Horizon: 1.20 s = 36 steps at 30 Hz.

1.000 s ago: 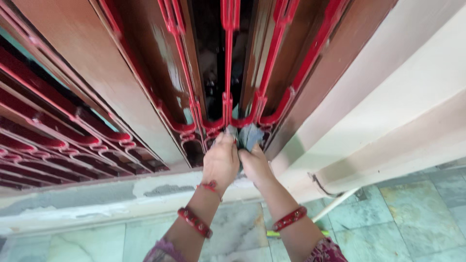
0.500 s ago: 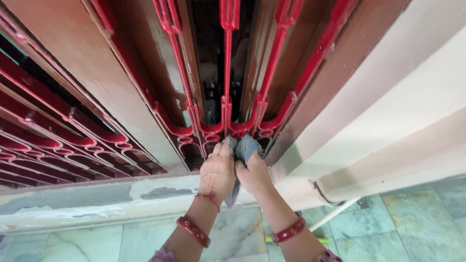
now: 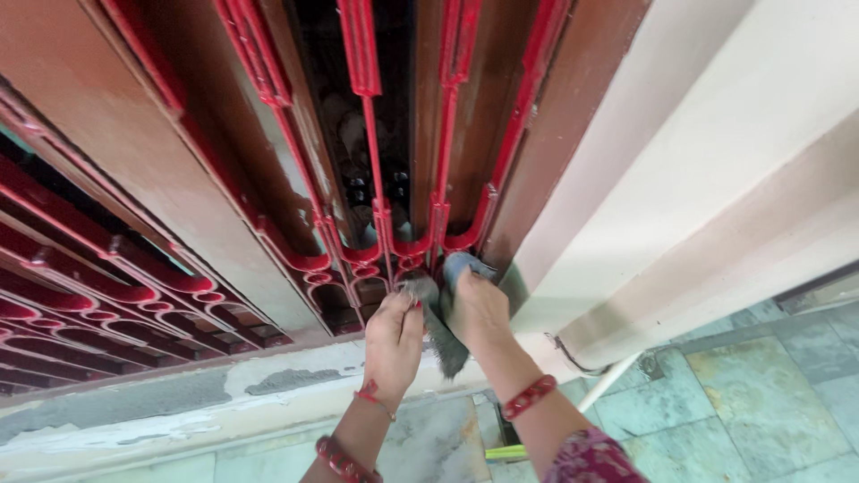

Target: The person wipes down the window grille and frame with a cloth.

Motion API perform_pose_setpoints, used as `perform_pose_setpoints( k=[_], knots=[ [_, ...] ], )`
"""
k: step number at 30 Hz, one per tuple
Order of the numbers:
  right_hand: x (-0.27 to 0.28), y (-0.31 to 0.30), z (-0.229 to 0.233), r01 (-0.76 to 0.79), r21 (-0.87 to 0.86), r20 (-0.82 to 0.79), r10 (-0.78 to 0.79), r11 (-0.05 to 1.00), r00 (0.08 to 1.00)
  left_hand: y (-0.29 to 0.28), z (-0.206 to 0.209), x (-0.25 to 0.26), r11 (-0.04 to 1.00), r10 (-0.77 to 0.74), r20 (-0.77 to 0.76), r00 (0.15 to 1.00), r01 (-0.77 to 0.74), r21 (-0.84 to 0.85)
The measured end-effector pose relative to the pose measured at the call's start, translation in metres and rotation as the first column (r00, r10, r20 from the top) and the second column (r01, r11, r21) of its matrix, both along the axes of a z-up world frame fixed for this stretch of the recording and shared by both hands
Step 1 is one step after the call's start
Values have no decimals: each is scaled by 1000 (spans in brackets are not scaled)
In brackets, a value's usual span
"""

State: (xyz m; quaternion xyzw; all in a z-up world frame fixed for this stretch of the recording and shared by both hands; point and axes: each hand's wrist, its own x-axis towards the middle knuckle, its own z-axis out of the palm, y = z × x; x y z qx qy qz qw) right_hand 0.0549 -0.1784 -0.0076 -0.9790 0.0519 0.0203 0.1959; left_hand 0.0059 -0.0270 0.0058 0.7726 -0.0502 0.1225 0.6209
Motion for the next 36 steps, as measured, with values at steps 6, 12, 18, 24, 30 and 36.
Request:
perform_pose_setpoints(
  k=[6, 12, 18, 24, 30, 36],
  knots=[
    [-19, -15, -31, -329, 729, 504, -146, 600, 851, -28, -1, 18, 996, -2, 59, 998, -4, 94],
    [-14, -4, -25, 12, 991, -29, -125, -135, 992, -38, -13, 47, 943, -49, 191, 980, -18, 333],
    [-8, 1, -49, 38, 971, 9, -194, 235, 981, -39, -26, 44, 788, -47, -70, 996, 81, 611],
    [-22, 9, -37, -432, 834, 510, -179, 345, 842, -38, -17, 28, 719, -14, -182, 983, 136, 681],
    [-30, -15, -4, -190, 214, 643, 8, 958, 766, -30, -25, 28, 596, -55, -207, 977, 199, 778],
    [-1, -15, 12, -133, -242, -59, 122, 961, 991, -37, -52, 42, 556, -72, -103, 992, 126, 821]
  ],
)
